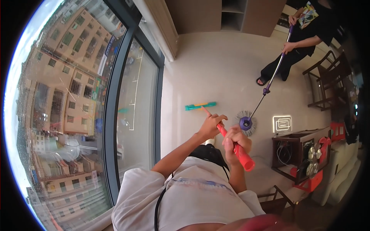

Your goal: Cleaning the floor using a squeegee and a mop.

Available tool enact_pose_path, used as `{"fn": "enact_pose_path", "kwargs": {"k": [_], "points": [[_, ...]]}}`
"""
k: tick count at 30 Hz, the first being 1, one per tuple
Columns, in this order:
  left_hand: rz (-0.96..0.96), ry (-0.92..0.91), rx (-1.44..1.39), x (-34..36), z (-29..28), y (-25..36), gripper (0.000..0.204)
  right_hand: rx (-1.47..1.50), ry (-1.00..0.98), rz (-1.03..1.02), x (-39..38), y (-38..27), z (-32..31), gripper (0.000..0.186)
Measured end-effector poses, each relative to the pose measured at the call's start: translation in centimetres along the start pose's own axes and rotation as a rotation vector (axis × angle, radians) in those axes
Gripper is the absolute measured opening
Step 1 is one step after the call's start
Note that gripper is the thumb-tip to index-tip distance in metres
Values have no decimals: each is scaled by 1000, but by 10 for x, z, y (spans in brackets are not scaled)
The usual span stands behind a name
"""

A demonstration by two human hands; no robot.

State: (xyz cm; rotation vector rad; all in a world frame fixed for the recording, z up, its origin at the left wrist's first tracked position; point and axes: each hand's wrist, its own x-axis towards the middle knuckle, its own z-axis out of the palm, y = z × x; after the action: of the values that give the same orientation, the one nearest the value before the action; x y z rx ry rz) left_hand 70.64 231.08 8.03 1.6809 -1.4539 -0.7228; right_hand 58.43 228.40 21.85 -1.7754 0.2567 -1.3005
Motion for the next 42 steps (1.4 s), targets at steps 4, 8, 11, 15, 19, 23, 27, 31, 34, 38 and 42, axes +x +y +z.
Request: {"fn": "enact_pose_path", "kwargs": {"k": [4, 8, 11, 15, 19, 23, 27, 31, 34, 38, 42], "points": [[134, 144, -115, 16, -13, 26, 25, 347, 42, -127, 42, -26, 2, 19], [14, 53, -97, 10, 0, -9, 21, 312, -109, 5, 28, 0, 13, 21], [19, 38, 55, 19, 2, -45, 16, 292, -224, -102, 16, 29, 25, 21], [39, -23, 65, 39, -3, -96, 14, 279, -372, -67, -6, 68, 40, 26], [180, 25, 195, 67, -8, -119, 9, 229, -368, -51, -3, 97, 39, 27], [285, -2, 202, 118, -6, -124, 15, 107, -130, -14, 37, 114, 24, 24], [350, 20, -22, 179, -34, -76, 14, -6, 162, 240, 140, 94, 13, 30], [405, -91, -225, 192, -54, -44, 15, -21, 231, 191, 163, 75, 3, 33], [468, -182, -67, 199, -60, -67, 19, -182, 231, 169, 158, 88, 14, 32], [377, -144, 58, 214, -80, -107, 29, -317, 88, 132, 165, 118, 21, 31], [265, -105, 93, 241, -100, -147, 28, -375, -92, 144, 180, 150, 39, 27]]}}
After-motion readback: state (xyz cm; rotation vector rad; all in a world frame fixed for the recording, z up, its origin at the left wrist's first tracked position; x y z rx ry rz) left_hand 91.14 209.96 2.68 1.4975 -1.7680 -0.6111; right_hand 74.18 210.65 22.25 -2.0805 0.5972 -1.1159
